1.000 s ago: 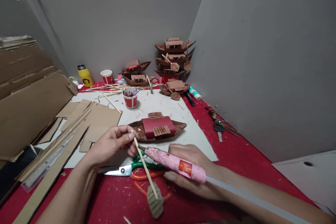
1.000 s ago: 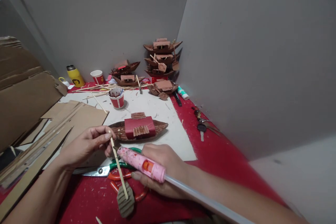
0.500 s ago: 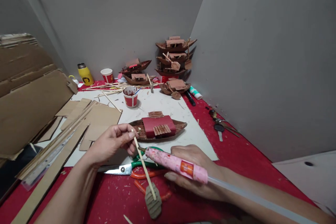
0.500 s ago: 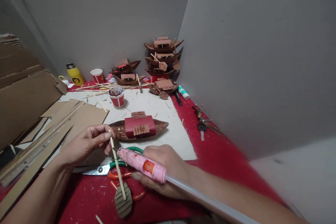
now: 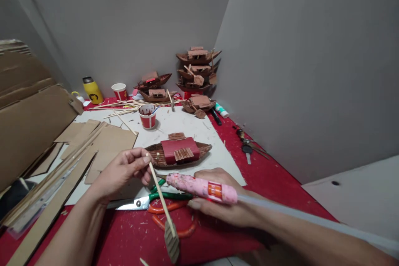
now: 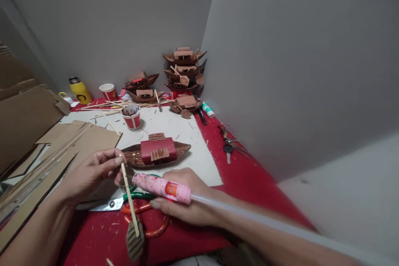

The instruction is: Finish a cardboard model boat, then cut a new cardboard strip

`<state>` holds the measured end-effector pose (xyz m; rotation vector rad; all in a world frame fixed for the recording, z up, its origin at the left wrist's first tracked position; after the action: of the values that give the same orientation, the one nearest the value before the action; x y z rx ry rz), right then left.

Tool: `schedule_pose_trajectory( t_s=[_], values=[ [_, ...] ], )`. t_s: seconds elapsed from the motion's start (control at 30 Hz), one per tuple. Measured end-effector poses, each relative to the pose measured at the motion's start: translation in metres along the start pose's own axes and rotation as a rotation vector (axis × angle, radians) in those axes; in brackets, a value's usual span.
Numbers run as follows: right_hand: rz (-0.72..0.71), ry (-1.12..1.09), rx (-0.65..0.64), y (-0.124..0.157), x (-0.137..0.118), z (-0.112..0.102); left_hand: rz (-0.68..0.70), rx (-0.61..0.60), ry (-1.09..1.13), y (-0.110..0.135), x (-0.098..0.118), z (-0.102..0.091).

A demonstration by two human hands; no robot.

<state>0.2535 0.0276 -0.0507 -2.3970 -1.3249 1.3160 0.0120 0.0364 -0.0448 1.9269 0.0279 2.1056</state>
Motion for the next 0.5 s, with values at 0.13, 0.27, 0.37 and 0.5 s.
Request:
schedule_pose_trajectory(
  t_s=[0.13, 0.27, 0.37, 0.5],
  values=[
    [0.046, -0.213, -0.033, -0.005, 0.0, -0.005, 0.023, -0.013, -0.033, -0.001, -0.002, -0.003],
    [0.092, -0.279, -0.046, -0.006, 0.001, -0.007, 0.03, -0.002, -0.051, 0.0, -0.001, -0.005],
    [0.091, -0.275, -0.004, -0.005, 0.0, -0.009, 0.048, 0.041, -0.022, 0.002, 0.001, -0.008],
    [0.084, -0.321, 0.096, -0.004, -0.005, -0.014, 0.062, 0.14, -0.021, 0.002, 0.006, -0.015]
  ],
)
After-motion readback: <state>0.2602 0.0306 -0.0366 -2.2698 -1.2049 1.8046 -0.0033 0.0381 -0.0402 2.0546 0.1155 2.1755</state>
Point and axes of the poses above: each hand's wrist, its own y-axis away from the middle knuckle, its own z-axis out of the palm, x = y × z, the point moved 1 cm from there along -y, towards the middle knuckle, and after that the axes turned 9 degrees about x, right-handed, at the moved point
